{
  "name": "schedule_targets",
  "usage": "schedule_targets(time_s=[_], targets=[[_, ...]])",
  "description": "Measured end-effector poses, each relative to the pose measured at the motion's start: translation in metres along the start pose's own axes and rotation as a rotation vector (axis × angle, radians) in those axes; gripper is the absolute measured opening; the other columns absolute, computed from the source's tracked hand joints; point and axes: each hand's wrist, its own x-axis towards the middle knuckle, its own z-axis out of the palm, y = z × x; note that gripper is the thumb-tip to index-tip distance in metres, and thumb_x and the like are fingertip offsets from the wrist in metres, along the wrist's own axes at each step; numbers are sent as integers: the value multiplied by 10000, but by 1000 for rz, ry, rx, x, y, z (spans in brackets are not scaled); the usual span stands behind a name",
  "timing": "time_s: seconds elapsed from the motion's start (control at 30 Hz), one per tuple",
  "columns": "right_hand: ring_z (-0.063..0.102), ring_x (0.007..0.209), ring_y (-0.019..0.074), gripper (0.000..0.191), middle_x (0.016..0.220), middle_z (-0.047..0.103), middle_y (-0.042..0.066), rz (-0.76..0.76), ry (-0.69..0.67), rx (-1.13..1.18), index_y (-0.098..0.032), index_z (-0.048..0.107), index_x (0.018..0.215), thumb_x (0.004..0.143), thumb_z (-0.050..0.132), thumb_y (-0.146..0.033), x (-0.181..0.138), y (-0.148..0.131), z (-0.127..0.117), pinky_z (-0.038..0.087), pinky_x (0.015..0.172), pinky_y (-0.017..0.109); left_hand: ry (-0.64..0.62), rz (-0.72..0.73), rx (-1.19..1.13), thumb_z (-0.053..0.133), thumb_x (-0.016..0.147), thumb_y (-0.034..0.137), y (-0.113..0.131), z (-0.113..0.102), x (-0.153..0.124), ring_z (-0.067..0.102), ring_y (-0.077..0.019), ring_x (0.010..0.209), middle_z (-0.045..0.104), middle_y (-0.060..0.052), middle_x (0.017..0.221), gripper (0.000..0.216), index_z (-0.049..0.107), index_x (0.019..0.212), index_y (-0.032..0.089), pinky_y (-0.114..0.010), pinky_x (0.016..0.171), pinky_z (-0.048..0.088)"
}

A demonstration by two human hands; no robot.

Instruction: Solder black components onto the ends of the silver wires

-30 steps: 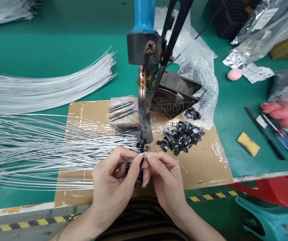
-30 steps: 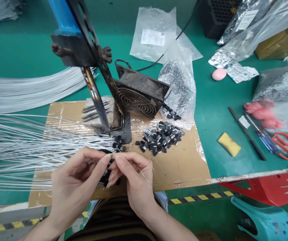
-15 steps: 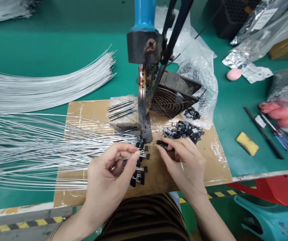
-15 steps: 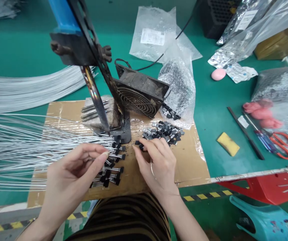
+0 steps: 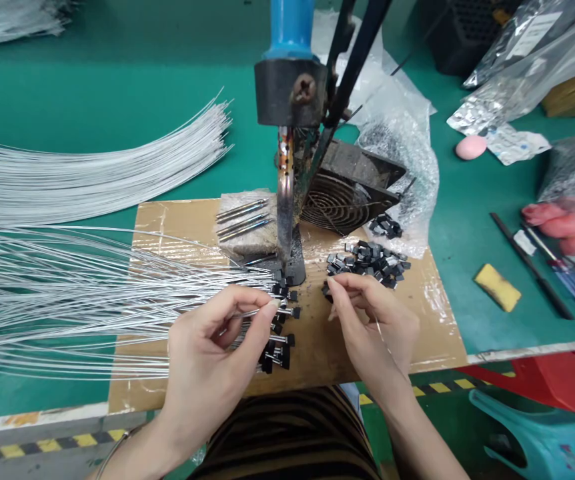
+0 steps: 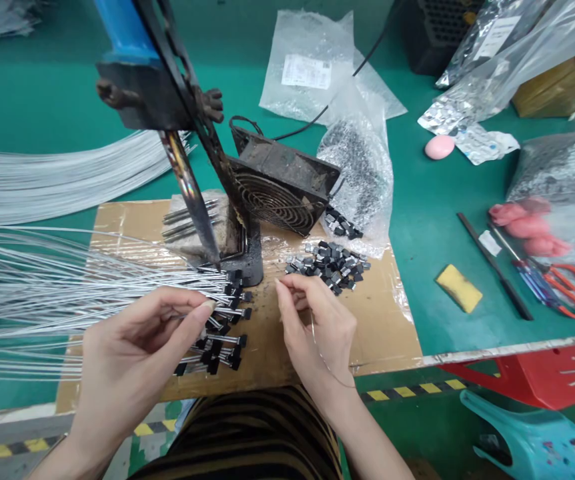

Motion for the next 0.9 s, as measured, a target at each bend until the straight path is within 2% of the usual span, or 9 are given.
schedule_targets(time_s=[0.07, 0.17, 0.3, 0.43, 0.6, 0.73, 0.9], targets=[[676, 584, 86, 27, 756, 718, -30, 131, -13, 181, -226, 757, 970, 972, 731, -233, -1, -8, -1, 560, 565, 199, -1, -4, 1, 718, 944, 283, 0, 0, 0, 627, -85, 630, 747, 10, 807, 81, 749, 895, 226, -180, 562, 455], [664, 529, 62, 66, 721, 727, -48, 206, -25, 399, -247, 788, 1000, 953, 755, -215, -1, -18, -1, 564, 533, 153, -6, -19, 1, 721, 941, 291, 1, -1, 0, 635, -87, 625, 750, 7, 803, 89, 746, 889, 222, -174, 555, 461], [686, 544, 63, 84, 734, 750, -43, 298, -99, 580, -279, 823, 976, 951, 765, -225, -1, -28, 2, 596, 552, 141, -15, -35, -27, 731, 931, 270, 4, 0, 2, 640, -72, 614, 742, 23, 766, 64, 749, 884, 229, -136, 564, 481], [683, 530, 68, 31, 734, 757, -33, 415, -190, 738, -273, 826, 942, 928, 798, -276, -3, -33, 10, 612, 535, 149, -61, -76, -172, 732, 917, 207, 11, -1, 6, 709, -69, 706, 785, 24, 871, 62, 755, 867, 234, -102, 654, 538], [646, 496, 46, 64, 704, 746, -23, 492, -236, 795, -240, 829, 932, 909, 819, -299, -4, -36, 17, 563, 500, 109, -146, -171, -232, 753, 910, 228, 18, -5, 11, 712, -88, 705, 798, -12, 903, 86, 754, 827, 206, -120, 624, 540], [622, 469, 53, 93, 676, 724, -17, 492, -249, 786, -214, 824, 914, 902, 819, -306, -2, -38, 18, 540, 469, 124, -210, -150, -272, 746, 909, 184, 18, -6, 14, 723, -81, 719, 796, -4, 874, 88, 754, 824, 207, -102, 660, 555], [612, 459, 50, 79, 663, 718, -16, 481, -254, 789, -205, 821, 904, 905, 808, -282, 0, -40, 18, 523, 462, 121, -216, -113, -281, 728, 910, 139, 18, -7, 16, 727, -83, 716, 796, 1, 869, 122, 759, 821, 218, -105, 670, 569]])
